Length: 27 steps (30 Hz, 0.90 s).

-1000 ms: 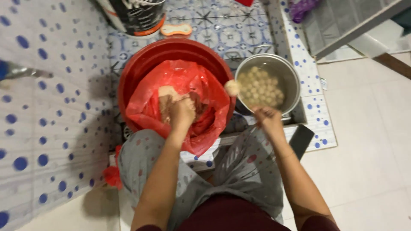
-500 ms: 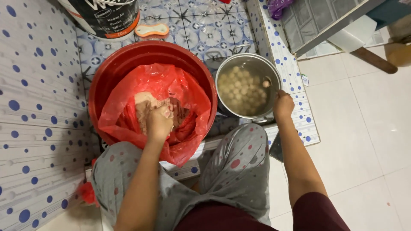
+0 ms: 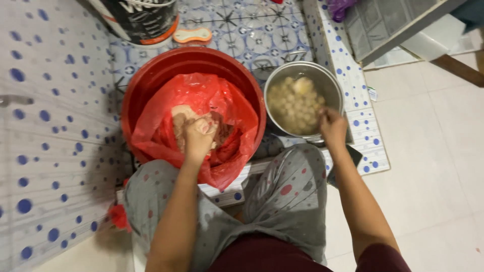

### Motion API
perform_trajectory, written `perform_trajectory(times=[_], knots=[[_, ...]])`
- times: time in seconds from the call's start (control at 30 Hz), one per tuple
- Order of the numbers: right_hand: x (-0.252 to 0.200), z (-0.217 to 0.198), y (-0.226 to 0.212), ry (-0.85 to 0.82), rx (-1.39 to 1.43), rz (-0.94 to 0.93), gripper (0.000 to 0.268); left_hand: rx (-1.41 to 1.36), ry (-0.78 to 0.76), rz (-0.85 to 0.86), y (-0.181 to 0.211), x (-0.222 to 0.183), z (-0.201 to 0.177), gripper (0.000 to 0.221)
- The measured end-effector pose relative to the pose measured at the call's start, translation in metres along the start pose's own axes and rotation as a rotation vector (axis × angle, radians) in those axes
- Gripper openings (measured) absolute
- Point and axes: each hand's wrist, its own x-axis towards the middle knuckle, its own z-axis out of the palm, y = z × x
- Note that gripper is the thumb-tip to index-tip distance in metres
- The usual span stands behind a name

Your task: Forming meatballs by squeezing meat paste through the hand and scooping with a spoon into a pot of water.

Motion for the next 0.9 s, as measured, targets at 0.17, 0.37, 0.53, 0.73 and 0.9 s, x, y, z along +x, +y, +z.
perform_trajectory(times=[0.17, 0.37, 0.53, 0.73, 0.9], knots=[[-0.084, 0.046, -0.064, -0.191, 0.289, 0.081, 0.019, -0.433, -0.016, -0.258, 0.009, -0.005, -0.002, 0.025], [-0.146, 0.092, -0.132, -0.350, 0.349, 0.082, 0.017, -0.829, -0.041, -0.413, 0.030, -0.011, -0.011, 0.039], [-0.165, 0.090, -0.166, -0.413, 0.383, 0.129, 0.020, -0.433, 0.019, -0.206, 0.011, -0.007, -0.007, 0.035], [-0.155, 0.064, -0.196, -0.397, 0.376, 0.154, 0.021, -0.312, -0.167, 0.342, 0.070, -0.019, -0.034, 0.047], [-0.147, 0.038, -0.220, -0.376, 0.359, 0.129, 0.020, -0.171, -0.164, 0.567, 0.081, -0.021, -0.034, 0.019]])
